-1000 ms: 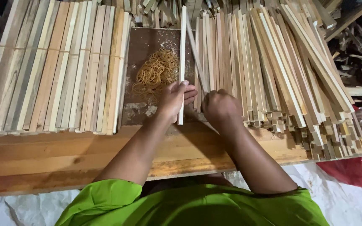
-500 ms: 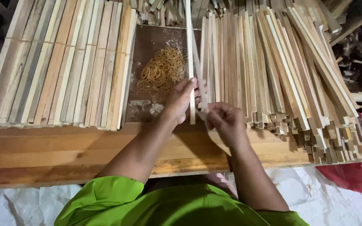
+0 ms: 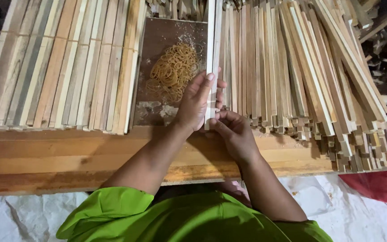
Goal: Inspecting and bundling thin wooden slats using rubber bands
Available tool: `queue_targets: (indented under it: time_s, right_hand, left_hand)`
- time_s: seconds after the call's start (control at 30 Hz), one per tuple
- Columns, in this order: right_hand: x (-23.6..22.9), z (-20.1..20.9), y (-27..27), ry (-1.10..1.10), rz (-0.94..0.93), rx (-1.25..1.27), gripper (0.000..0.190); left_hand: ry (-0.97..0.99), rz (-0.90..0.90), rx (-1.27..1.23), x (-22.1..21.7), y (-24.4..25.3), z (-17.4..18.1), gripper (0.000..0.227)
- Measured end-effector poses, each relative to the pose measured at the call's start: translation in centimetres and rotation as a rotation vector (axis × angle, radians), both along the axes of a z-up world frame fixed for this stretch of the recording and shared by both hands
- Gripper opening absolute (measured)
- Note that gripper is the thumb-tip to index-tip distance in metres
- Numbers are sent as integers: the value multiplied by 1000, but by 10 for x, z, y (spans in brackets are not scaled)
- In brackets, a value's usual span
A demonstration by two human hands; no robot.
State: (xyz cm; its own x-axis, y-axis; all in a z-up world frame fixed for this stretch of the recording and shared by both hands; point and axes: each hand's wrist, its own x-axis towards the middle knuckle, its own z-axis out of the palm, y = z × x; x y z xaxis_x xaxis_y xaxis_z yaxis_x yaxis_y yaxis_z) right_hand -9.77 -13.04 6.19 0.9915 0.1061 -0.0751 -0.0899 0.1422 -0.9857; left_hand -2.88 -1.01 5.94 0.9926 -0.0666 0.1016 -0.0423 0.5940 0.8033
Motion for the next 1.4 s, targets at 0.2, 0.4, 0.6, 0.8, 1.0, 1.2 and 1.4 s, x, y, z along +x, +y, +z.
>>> queue_targets:
  time_s: [0.2,0.4,0.6,0.8,1.0,1.2,1.4]
  right_hand:
    - [-6,2,11,-40,-2,-8,23]
    - [-13,16,9,-80,62,-197,21]
    - [-31,-24,-2,84,152,-167,23]
    - [-42,-27,-5,209,276,-78,18]
    - [-24,30,-2,-99,512,-490,27]
    - [50,51,8,-463,394,-982,21]
    - [88,-21,47,-664,296,-1503,24]
  left_hand:
    - [-85,105,49,-3,-3,-8,40]
    - [-216,103,148,-5,9,2,40]
    - [-148,153,56,14,34,4,44]
    - [-123,120,108,18,56,16,51]
    - [-87,176,168,21,72,20,45]
    - [18,255,199,25,96,26,39]
    - [118,243,163,21,88,32,41]
